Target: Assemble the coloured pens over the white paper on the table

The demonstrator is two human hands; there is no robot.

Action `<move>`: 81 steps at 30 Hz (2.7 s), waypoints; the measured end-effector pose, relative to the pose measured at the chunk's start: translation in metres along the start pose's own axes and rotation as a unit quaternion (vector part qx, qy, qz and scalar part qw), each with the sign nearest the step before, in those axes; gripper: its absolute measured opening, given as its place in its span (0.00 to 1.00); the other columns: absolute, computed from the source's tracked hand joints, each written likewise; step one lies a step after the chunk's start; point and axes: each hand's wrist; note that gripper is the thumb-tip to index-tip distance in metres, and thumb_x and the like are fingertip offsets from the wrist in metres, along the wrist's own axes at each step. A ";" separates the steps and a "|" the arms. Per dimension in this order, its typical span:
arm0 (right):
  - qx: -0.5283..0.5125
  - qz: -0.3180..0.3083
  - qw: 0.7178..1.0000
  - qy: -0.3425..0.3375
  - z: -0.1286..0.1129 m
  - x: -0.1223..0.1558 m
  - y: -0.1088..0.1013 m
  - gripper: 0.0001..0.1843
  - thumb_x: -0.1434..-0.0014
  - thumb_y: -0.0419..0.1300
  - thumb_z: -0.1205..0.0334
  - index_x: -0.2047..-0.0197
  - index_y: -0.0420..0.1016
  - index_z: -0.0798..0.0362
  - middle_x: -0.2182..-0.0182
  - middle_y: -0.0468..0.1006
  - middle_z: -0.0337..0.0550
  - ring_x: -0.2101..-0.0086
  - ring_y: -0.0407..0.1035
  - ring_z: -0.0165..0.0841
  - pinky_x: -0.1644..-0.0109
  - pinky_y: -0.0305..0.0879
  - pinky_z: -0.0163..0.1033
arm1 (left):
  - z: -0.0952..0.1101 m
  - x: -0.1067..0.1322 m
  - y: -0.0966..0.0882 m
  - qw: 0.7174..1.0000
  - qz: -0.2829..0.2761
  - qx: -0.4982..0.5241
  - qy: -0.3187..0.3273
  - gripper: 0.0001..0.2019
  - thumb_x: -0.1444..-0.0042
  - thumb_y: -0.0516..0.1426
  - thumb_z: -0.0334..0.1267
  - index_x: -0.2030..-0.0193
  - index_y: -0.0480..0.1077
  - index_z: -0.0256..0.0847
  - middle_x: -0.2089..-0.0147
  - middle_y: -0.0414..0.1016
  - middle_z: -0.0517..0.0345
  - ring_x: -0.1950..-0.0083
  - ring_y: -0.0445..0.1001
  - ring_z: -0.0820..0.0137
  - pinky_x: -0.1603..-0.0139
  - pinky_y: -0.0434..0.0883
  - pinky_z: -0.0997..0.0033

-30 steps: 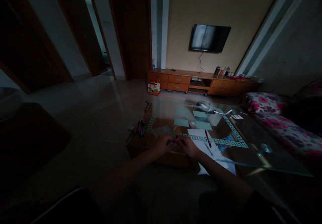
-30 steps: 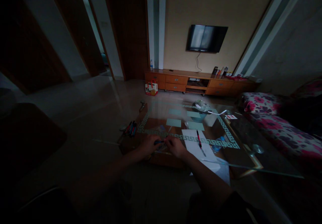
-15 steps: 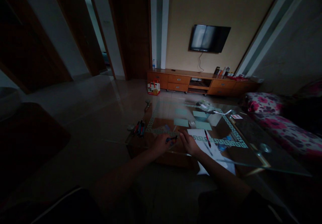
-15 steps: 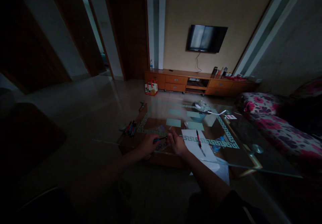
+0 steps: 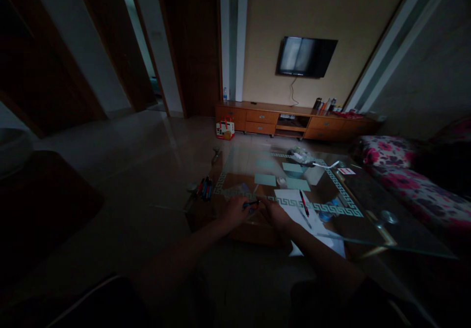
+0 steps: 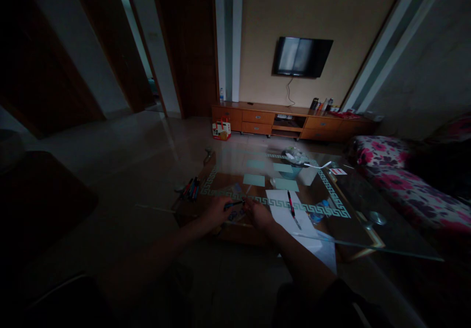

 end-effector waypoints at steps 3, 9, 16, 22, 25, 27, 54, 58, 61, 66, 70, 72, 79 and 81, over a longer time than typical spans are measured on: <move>0.013 -0.008 1.000 -0.014 -0.002 0.000 -0.002 0.24 0.36 0.54 0.64 0.37 0.66 0.51 0.50 0.77 0.54 0.52 0.73 0.40 0.49 0.65 0.40 | 0.001 0.000 -0.001 1.000 0.000 -0.003 -0.001 0.06 0.44 0.57 0.31 0.64 0.76 0.36 0.64 0.78 0.52 0.61 0.74 0.65 0.58 0.67 0.69; 0.027 0.021 0.999 0.015 -0.004 -0.002 -0.004 0.13 0.37 0.56 0.65 0.51 0.76 0.50 0.56 0.79 0.50 0.54 0.73 0.40 0.51 0.65 0.38 | -0.001 0.001 -0.001 1.000 0.003 -0.005 0.003 0.05 0.44 0.57 0.32 0.63 0.75 0.37 0.63 0.77 0.53 0.61 0.73 0.66 0.59 0.67 0.70; 0.025 0.030 0.999 0.024 -0.003 -0.002 -0.005 0.11 0.39 0.56 0.67 0.55 0.77 0.51 0.57 0.79 0.49 0.58 0.74 0.38 0.54 0.64 0.38 | -0.003 0.001 0.001 1.000 0.004 -0.020 0.002 0.06 0.44 0.57 0.33 0.64 0.75 0.37 0.64 0.77 0.53 0.61 0.74 0.65 0.59 0.67 0.69; 0.020 0.099 0.994 0.045 -0.009 -0.003 -0.006 0.12 0.33 0.48 0.59 0.56 0.72 0.53 0.63 0.78 0.49 0.63 0.73 0.37 0.59 0.62 0.38 | -0.001 0.001 0.001 1.000 0.014 0.007 0.006 0.09 0.44 0.57 0.31 0.58 0.75 0.38 0.58 0.78 0.50 0.56 0.74 0.64 0.53 0.69 0.66; -0.021 0.138 0.989 0.053 -0.010 -0.005 -0.006 0.15 0.32 0.46 0.55 0.59 0.71 0.52 0.67 0.77 0.45 0.66 0.72 0.36 0.61 0.62 0.38 | 0.000 0.002 0.000 1.000 0.013 0.025 0.013 0.11 0.42 0.56 0.32 0.53 0.74 0.40 0.55 0.77 0.50 0.53 0.74 0.64 0.50 0.69 0.66; -0.055 0.160 0.983 0.066 -0.010 -0.006 -0.006 0.18 0.32 0.45 0.51 0.61 0.71 0.52 0.69 0.76 0.43 0.68 0.71 0.36 0.63 0.62 0.37 | 0.001 0.002 -0.002 1.000 0.006 0.026 0.013 0.11 0.41 0.56 0.34 0.53 0.74 0.41 0.55 0.77 0.51 0.53 0.74 0.64 0.51 0.70 0.67; -0.165 0.145 0.975 0.036 -0.017 -0.005 -0.002 0.22 0.35 0.50 0.44 0.63 0.75 0.53 0.71 0.78 0.43 0.69 0.72 0.36 0.64 0.65 0.37 | 0.008 0.003 -0.006 0.999 -0.023 0.021 0.017 0.12 0.35 0.49 0.37 0.52 0.72 0.43 0.55 0.76 0.54 0.55 0.73 0.66 0.53 0.67 0.69; -0.177 0.175 0.968 0.030 -0.019 -0.005 -0.004 0.21 0.35 0.51 0.44 0.63 0.74 0.52 0.71 0.78 0.42 0.69 0.72 0.35 0.64 0.65 0.37 | 0.008 0.004 -0.007 0.999 -0.031 0.014 0.007 0.13 0.34 0.48 0.38 0.51 0.72 0.43 0.54 0.76 0.53 0.54 0.73 0.65 0.55 0.67 0.70; -0.184 0.198 0.962 0.035 -0.021 -0.005 -0.006 0.21 0.35 0.51 0.44 0.62 0.74 0.52 0.70 0.78 0.42 0.69 0.72 0.36 0.65 0.64 0.37 | 0.010 0.004 -0.009 0.999 -0.030 0.017 0.010 0.13 0.34 0.48 0.38 0.52 0.72 0.43 0.55 0.76 0.53 0.54 0.73 0.65 0.55 0.67 0.70; -0.178 0.201 0.963 0.038 -0.021 -0.004 -0.007 0.21 0.35 0.50 0.44 0.62 0.74 0.52 0.71 0.78 0.42 0.69 0.72 0.37 0.65 0.64 0.37 | 0.014 0.004 -0.011 0.999 -0.030 0.017 0.010 0.13 0.35 0.48 0.37 0.53 0.72 0.42 0.55 0.76 0.53 0.54 0.73 0.65 0.54 0.67 0.70; -0.173 0.175 0.969 0.029 -0.019 -0.003 -0.004 0.21 0.35 0.51 0.44 0.62 0.75 0.52 0.71 0.78 0.42 0.70 0.71 0.36 0.64 0.64 0.37 | 0.013 0.004 -0.010 0.999 -0.030 0.018 0.010 0.13 0.35 0.48 0.38 0.52 0.73 0.42 0.55 0.76 0.52 0.55 0.74 0.65 0.55 0.68 0.70; -0.174 0.170 0.969 0.030 -0.018 -0.003 -0.003 0.21 0.35 0.52 0.45 0.62 0.75 0.53 0.71 0.78 0.42 0.70 0.71 0.35 0.64 0.64 0.37 | 0.011 0.004 -0.009 0.999 -0.031 0.021 0.007 0.13 0.34 0.49 0.39 0.51 0.73 0.42 0.55 0.76 0.52 0.55 0.74 0.65 0.55 0.68 0.69; -0.173 0.154 0.972 0.022 -0.015 -0.004 0.000 0.20 0.35 0.52 0.45 0.63 0.76 0.52 0.72 0.77 0.41 0.71 0.71 0.34 0.65 0.64 0.36 | 0.007 0.003 -0.006 0.999 -0.030 0.024 0.026 0.12 0.35 0.49 0.37 0.53 0.73 0.42 0.56 0.76 0.53 0.56 0.73 0.66 0.55 0.68 0.70; -0.172 0.150 0.973 0.019 -0.015 -0.004 -0.001 0.20 0.35 0.52 0.46 0.63 0.76 0.52 0.72 0.78 0.41 0.71 0.71 0.34 0.65 0.64 0.36 | 0.007 0.003 -0.006 0.999 -0.031 0.021 0.026 0.11 0.35 0.50 0.37 0.54 0.73 0.42 0.57 0.76 0.54 0.56 0.73 0.66 0.56 0.68 0.70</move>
Point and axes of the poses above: each hand's wrist, its own x-axis away from the middle knuckle, its own y-axis out of the palm, z = x × y
